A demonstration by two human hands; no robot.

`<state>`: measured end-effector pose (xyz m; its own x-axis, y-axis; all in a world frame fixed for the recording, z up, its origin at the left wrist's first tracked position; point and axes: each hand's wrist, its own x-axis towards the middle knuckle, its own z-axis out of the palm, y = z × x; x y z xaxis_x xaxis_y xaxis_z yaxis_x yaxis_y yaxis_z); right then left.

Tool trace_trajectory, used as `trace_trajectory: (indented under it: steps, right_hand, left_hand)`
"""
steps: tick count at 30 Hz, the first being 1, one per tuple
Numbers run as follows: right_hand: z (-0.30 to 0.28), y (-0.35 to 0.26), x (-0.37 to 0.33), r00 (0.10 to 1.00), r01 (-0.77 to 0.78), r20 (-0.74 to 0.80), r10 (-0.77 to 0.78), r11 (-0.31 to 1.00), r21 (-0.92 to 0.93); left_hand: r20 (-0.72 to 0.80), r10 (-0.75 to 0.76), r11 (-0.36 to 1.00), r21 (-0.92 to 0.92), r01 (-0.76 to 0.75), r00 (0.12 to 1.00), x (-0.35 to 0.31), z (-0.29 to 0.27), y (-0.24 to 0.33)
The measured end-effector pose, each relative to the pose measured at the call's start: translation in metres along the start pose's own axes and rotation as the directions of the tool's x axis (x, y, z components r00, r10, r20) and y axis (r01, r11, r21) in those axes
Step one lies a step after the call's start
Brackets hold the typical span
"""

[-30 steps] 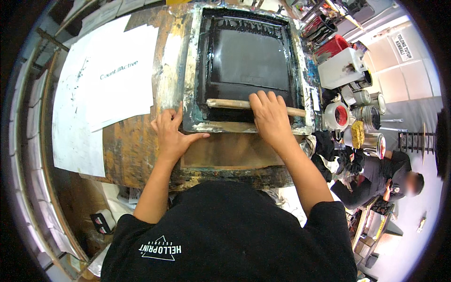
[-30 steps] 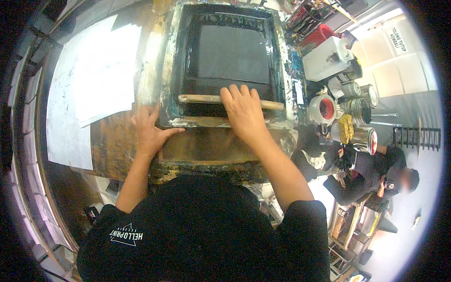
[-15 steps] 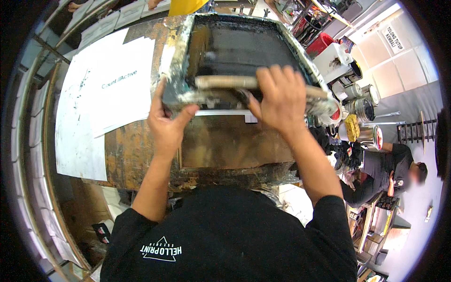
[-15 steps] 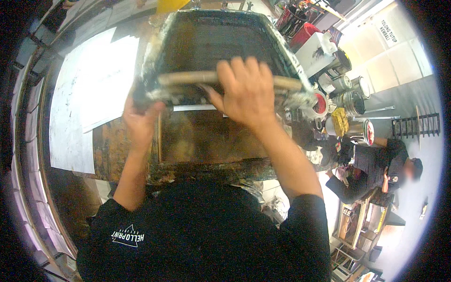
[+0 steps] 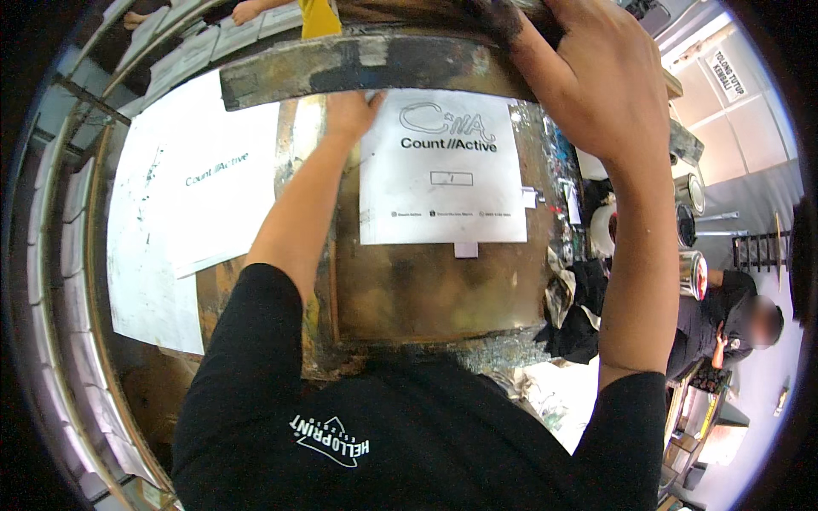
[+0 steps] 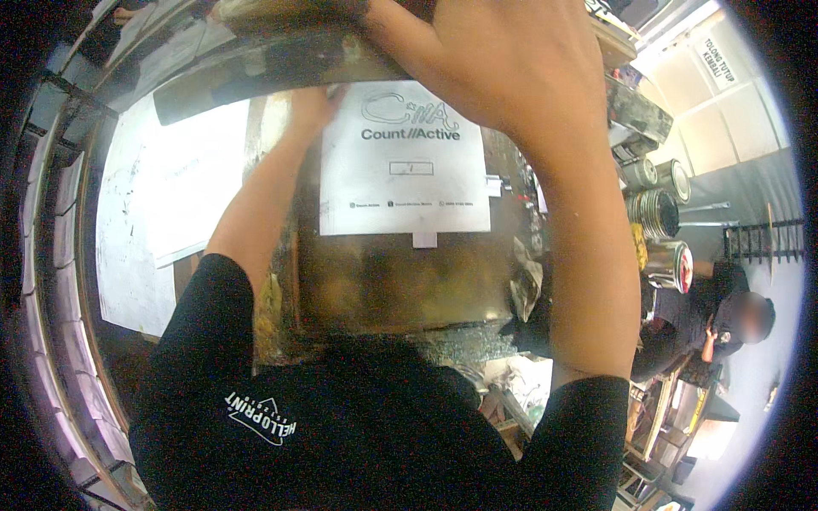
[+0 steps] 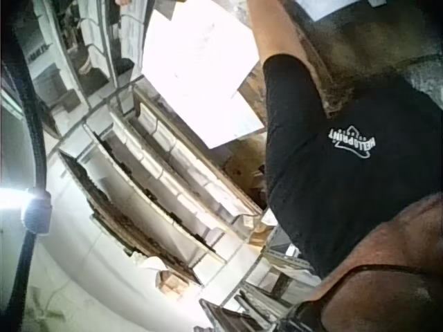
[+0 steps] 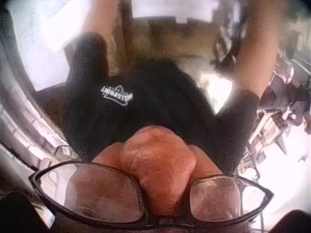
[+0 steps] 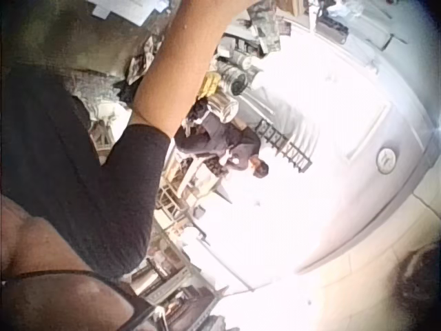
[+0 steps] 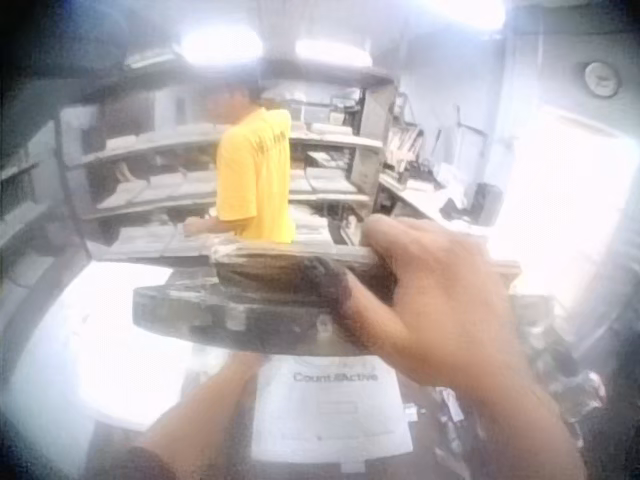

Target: The person performs screen printing on sheets of paper, applying ink through a screen with a squeegee and stacking the printed sheets.

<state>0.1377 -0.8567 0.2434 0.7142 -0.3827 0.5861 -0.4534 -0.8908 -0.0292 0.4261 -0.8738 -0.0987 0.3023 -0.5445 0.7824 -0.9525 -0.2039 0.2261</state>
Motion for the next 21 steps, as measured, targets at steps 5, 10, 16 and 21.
trace_trajectory:
  steps: [5,10,16,21]
  right_hand:
    - [0.012,0.004,0.005,0.997,0.029,-0.077,-0.028,0.999,0.02]
    - [0.009,0.027,0.001,0.989,0.134,-0.051,-0.136,0.99,-0.032]
    - [0.027,0.035,-0.023,0.988,0.113,-0.106,-0.116,0.993,-0.037]
    - [0.028,0.029,-0.023,0.984,0.143,-0.107,-0.145,0.989,-0.033]
  left_hand:
    - [0.129,-0.184,0.982,-0.025,0.188,0.975,-0.008,-0.02,-0.001]
    - [0.07,-0.464,0.861,-0.198,0.468,0.883,-0.05,-0.133,0.004]
    - [-0.174,-0.722,0.686,-0.059,0.725,0.67,-0.14,-0.278,-0.07]
    - [-0.384,-0.597,0.658,0.267,0.704,0.704,-0.183,-0.377,-0.164]
